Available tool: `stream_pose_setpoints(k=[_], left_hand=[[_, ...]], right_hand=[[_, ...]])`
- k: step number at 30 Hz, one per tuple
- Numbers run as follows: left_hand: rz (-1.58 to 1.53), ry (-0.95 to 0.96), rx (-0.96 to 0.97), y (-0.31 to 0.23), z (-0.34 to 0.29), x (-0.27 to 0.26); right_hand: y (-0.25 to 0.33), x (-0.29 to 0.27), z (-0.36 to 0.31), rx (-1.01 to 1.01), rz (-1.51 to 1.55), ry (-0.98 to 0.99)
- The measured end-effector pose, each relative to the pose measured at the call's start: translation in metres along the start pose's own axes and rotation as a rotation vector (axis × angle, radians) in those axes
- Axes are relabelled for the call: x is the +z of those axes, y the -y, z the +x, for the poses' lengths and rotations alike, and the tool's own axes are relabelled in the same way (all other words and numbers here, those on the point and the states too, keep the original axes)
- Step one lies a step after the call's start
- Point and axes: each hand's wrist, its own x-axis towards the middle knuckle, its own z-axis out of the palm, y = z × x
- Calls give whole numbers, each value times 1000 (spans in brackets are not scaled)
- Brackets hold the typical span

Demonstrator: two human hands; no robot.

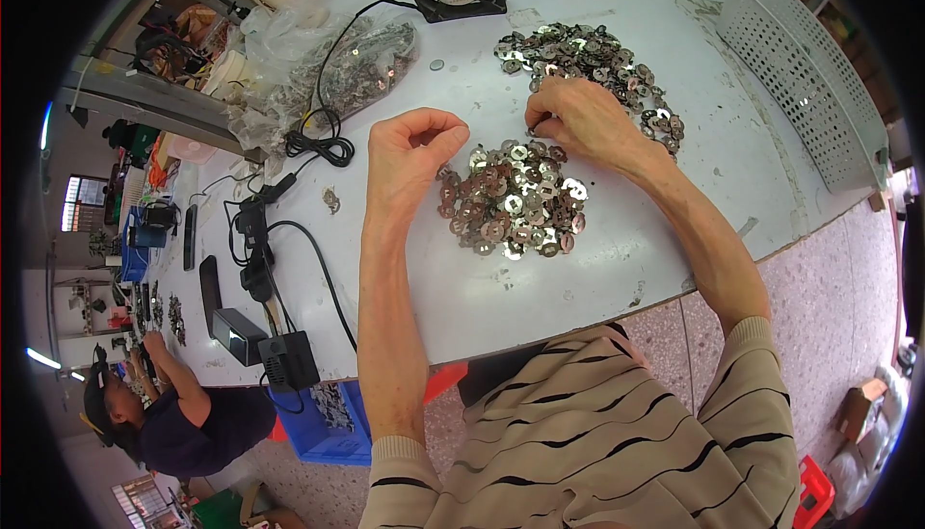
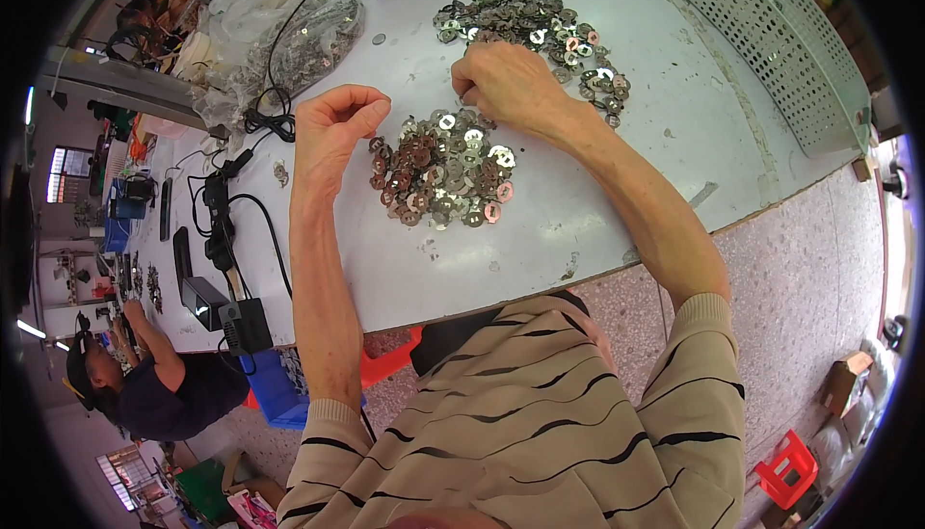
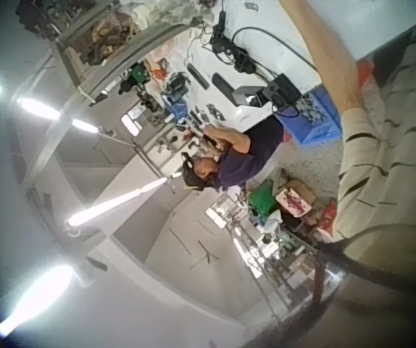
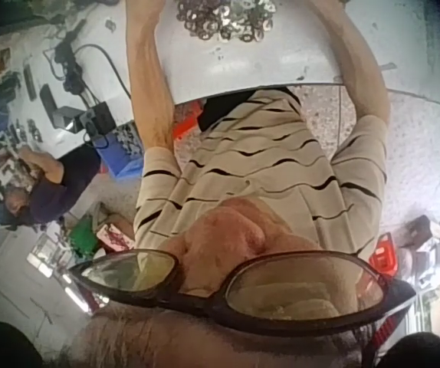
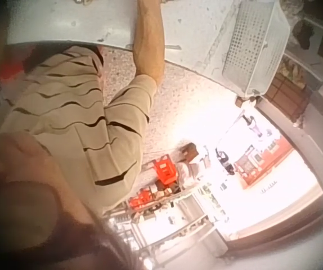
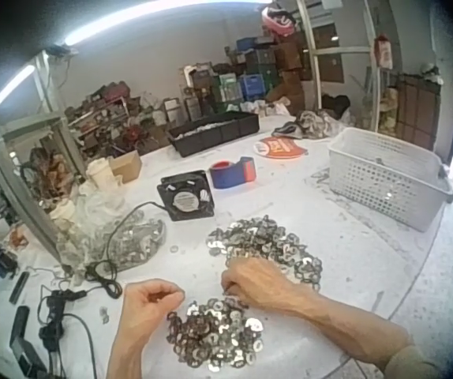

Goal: The person sorts and inspects small stamped metal components, including washers and clips, by hand on a workbench.

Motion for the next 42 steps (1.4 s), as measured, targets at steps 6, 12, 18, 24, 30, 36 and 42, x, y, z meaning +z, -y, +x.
stream_pose_setpoints(k=[6,12,18,24,30,36,42], left_hand=[[13,16,3,0,0,2],[51,41,17,1,0,3],[52,54,-2,-2,-3,6],[64,56,1,-4,-3,8],[63,50,1,-1,-2,6],[46,41,12,0,-2,13],[-62,75,61,-2,-5,27]], right_hand=[[15,4,-3,-1,13,-76],[11,9,-2,35,31,-79],[10,8,1,129,100,-43],[12,9,-3,74,65,-85],[10,11,-3,56,31,-95],[10,-10,5,266,566,86],[14,-17,3,366,1373,192]])
